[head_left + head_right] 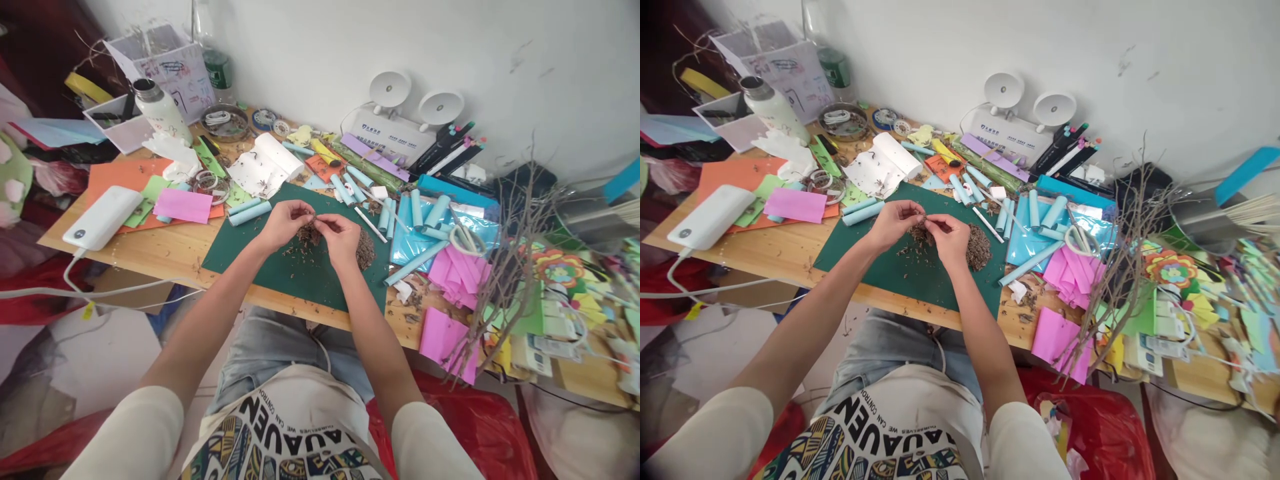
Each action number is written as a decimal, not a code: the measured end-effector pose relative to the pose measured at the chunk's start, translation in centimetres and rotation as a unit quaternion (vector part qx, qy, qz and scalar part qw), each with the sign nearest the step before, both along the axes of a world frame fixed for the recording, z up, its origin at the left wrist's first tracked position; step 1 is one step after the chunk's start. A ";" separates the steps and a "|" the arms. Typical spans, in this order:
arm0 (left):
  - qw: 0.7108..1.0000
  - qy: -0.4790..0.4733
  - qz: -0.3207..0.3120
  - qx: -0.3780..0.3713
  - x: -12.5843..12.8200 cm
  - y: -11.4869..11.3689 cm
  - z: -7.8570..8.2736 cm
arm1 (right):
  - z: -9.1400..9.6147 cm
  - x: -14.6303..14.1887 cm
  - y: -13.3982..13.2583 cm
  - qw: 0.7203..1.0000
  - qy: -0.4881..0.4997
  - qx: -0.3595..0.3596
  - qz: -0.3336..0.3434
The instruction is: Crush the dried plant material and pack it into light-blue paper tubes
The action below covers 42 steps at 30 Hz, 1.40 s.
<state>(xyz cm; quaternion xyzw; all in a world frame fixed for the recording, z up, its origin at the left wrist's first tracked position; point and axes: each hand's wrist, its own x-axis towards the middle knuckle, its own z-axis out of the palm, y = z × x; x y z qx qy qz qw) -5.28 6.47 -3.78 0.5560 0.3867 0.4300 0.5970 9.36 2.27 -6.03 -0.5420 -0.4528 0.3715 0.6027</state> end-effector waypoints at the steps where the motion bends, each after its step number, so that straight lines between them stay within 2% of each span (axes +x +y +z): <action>1: 0.999 -0.034 -0.002 -0.025 0.1 -0.1 0.1 | -0.1 0.1 0.1 1.000 0.023 -0.010 0.005; 4: 0.987 -0.129 -0.003 -0.101 0.2 -0.5 0.5 | -0.1 0.3 0.4 0.998 0.062 -0.020 0.024; 7: 0.983 -0.137 0.018 -0.117 0.2 -0.9 0.5 | 0.2 0.1 0.1 0.999 0.024 0.011 0.038; 11: 0.995 -0.060 0.041 -0.065 -0.1 -1.1 0.4 | 0.7 -0.1 -0.5 0.995 -0.067 0.059 0.044; 14: 0.999 -0.002 0.041 -0.016 -0.3 -1.0 0.5 | 0.9 -0.1 -0.8 0.988 -0.136 0.062 0.033; 17: 0.998 0.030 0.041 0.034 -0.7 -0.9 0.3 | 0.8 0.2 -0.6 0.992 -0.116 0.045 0.031; 20: 0.989 0.093 0.076 0.085 -1.5 -1.0 -0.6 | 0.8 0.7 -0.4 0.992 -0.107 0.059 0.025; 22: 0.970 0.171 0.090 0.149 -2.1 -1.3 -1.3 | 0.9 1.0 -0.4 0.981 -0.169 0.082 0.050; 24: 0.943 0.235 0.068 0.227 -2.6 -1.8 -1.9 | 1.1 1.2 -0.5 0.958 -0.257 0.095 0.090; 26: 0.909 0.296 0.047 0.290 -2.7 -2.3 -2.3 | 1.1 1.2 -0.6 0.936 -0.324 0.100 0.099; 30: 0.832 0.436 0.059 0.338 -2.2 -2.9 -2.7 | 0.9 1.3 -0.8 0.908 -0.409 0.087 0.036; 32: 0.814 0.468 0.051 0.340 -2.0 -2.9 -2.8 | 0.6 1.4 -1.0 0.894 -0.443 0.050 0.040; 34: 0.816 0.471 0.038 0.334 -2.1 -2.8 -2.8 | 0.2 1.5 -1.1 0.888 -0.454 0.015 0.071; 36: 0.826 0.460 0.036 0.324 -2.3 -2.7 -2.8 | 0.1 1.6 -1.1 0.897 -0.434 0.016 0.086; 39: 0.843 0.433 0.059 0.314 -2.6 -2.6 -2.6 | 0.3 1.6 -1.0 0.926 -0.369 0.061 0.055; 42: 0.850 0.418 0.073 0.311 -2.6 -2.6 -2.4 | 0.7 1.5 -1.0 0.939 -0.332 0.085 0.037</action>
